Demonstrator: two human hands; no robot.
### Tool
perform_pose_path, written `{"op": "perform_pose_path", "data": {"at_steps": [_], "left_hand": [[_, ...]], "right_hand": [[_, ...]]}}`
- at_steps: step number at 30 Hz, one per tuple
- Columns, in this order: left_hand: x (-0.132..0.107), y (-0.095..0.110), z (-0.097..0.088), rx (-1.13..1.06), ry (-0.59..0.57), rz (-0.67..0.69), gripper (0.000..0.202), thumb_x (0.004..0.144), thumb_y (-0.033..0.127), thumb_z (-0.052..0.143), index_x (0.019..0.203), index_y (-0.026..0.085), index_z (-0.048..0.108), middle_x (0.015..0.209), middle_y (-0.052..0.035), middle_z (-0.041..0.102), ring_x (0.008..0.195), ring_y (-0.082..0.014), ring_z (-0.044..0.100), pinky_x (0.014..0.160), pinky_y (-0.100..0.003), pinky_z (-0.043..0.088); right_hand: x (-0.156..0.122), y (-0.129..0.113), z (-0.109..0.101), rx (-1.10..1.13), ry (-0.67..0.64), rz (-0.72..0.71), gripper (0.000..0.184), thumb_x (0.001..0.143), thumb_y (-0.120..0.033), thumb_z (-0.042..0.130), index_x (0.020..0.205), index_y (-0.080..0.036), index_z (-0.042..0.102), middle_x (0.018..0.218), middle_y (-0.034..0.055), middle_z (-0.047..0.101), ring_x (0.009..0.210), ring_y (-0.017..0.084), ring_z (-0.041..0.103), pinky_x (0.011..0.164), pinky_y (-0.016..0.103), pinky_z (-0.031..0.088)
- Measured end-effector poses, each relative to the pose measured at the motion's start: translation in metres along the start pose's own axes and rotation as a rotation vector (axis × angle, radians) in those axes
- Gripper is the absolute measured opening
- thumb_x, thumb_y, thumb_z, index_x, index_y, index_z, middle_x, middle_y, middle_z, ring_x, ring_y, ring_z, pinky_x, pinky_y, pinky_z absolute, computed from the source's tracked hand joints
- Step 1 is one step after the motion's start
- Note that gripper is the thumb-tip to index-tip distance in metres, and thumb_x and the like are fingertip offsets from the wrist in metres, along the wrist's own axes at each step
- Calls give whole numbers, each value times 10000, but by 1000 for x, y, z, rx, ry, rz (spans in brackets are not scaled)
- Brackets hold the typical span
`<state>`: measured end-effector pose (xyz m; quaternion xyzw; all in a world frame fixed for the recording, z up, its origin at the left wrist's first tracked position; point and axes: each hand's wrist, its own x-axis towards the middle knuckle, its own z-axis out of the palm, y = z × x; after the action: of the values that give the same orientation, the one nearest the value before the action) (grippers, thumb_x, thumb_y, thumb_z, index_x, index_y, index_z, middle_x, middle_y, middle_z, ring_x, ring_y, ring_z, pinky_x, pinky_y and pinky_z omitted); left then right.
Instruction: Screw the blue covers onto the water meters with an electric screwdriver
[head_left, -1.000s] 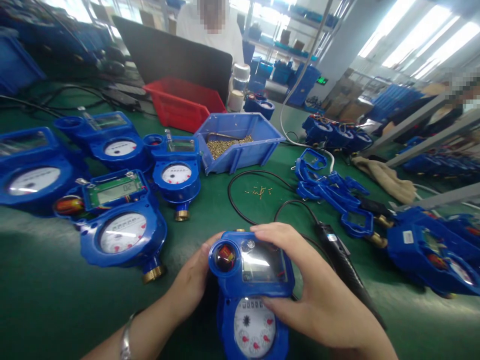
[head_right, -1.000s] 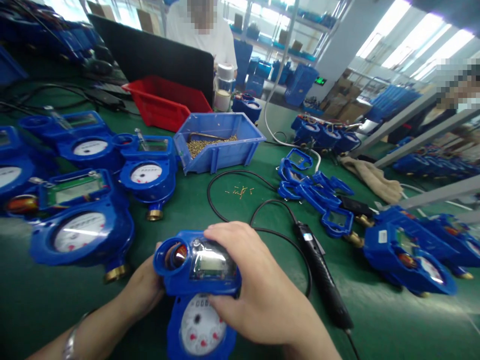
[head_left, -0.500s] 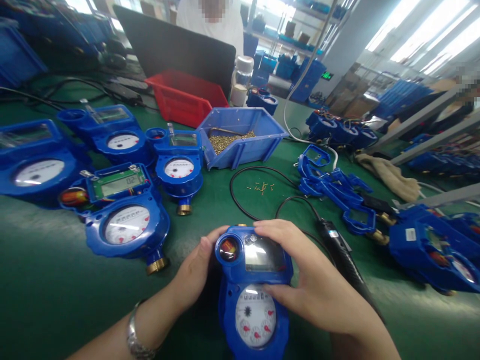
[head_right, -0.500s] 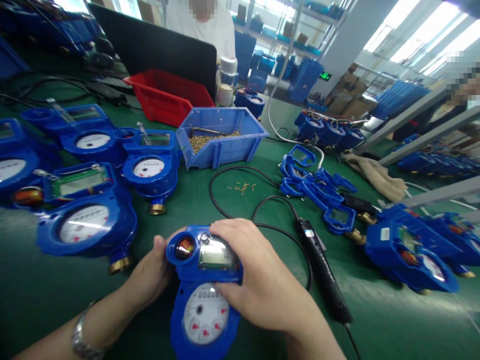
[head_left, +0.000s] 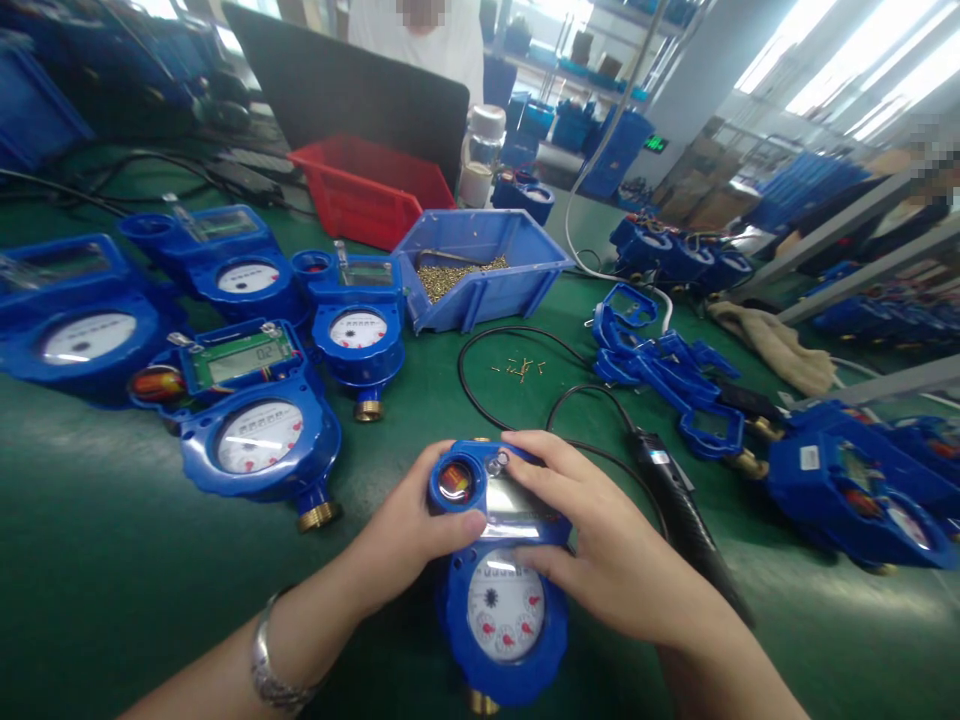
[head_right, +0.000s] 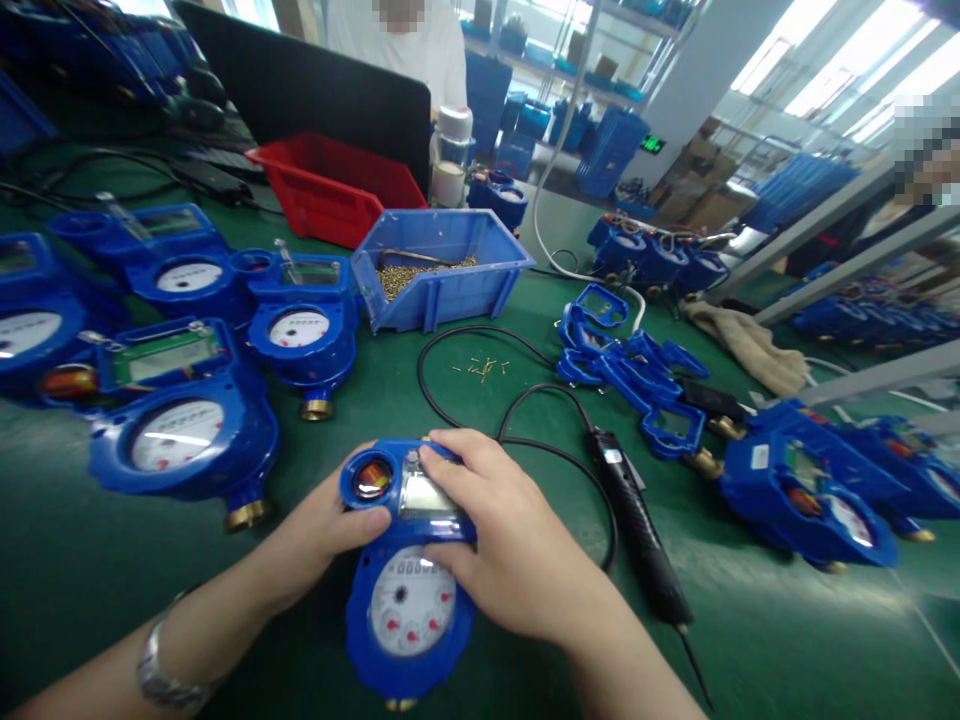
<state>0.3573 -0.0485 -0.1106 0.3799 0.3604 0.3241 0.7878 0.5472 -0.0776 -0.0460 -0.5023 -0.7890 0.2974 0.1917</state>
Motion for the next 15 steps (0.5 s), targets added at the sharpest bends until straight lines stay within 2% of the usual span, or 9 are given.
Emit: {"op": "perform_pose_path", "data": {"at_steps": [2,3,5,7,11,13,15], "left_hand": [[-1,4,4,24,33,-25,706,574,404,795,1139,168,444,1139,-114,608,1079,-300,555,901,-379,435],[-1,5,5,27,36,-29,704,571,387,791,1138,162,441,1128,-117,609,1069,-302,558,901,-386,434],[-2,6,7,22,41,-32,711,564,360,786,1145,153,432,1120,-124,607,1060,-306,557,909,-402,430],[-2,4,7,20,52,-29,723,557,351,781,1152,144,426,1121,-133,602,1060,-314,554,918,-421,425],[-2,2,9,47,63,-6,699,581,340,765,1163,137,436,1124,-140,608,1058,-324,559,912,-435,428],[-3,2,9,55,76,0,688,596,336,762,1172,140,441,1125,-138,615,1060,-327,563,903,-431,432],[-4,2,10,51,91,-5,691,592,340,768,1173,144,450,1109,-133,629,1052,-330,572,893,-427,438]], "right_hand": [[1,6,4,192,57,26,476,776,-300,683,1214,-199,529,1352,91,444,1267,242,378,1067,394,312],[3,9,7,315,121,114,459,786,-374,664,1193,-201,541,1338,89,463,1258,247,390,1067,401,308],[10,15,13,558,272,400,426,814,-438,609,1165,-206,543,1318,82,490,1230,238,429,1055,389,321],[17,17,19,740,343,655,408,846,-459,553,1144,-180,547,1248,106,550,1139,238,517,988,382,397],[26,13,25,1004,194,815,476,903,-509,432,1004,-83,619,894,155,684,792,243,660,738,378,533],[27,9,26,1166,199,880,434,909,-467,458,949,-73,637,773,132,691,684,219,663,683,344,542],[26,7,28,1252,259,908,366,908,-411,495,907,-80,651,715,108,690,624,199,656,650,310,541]]}}
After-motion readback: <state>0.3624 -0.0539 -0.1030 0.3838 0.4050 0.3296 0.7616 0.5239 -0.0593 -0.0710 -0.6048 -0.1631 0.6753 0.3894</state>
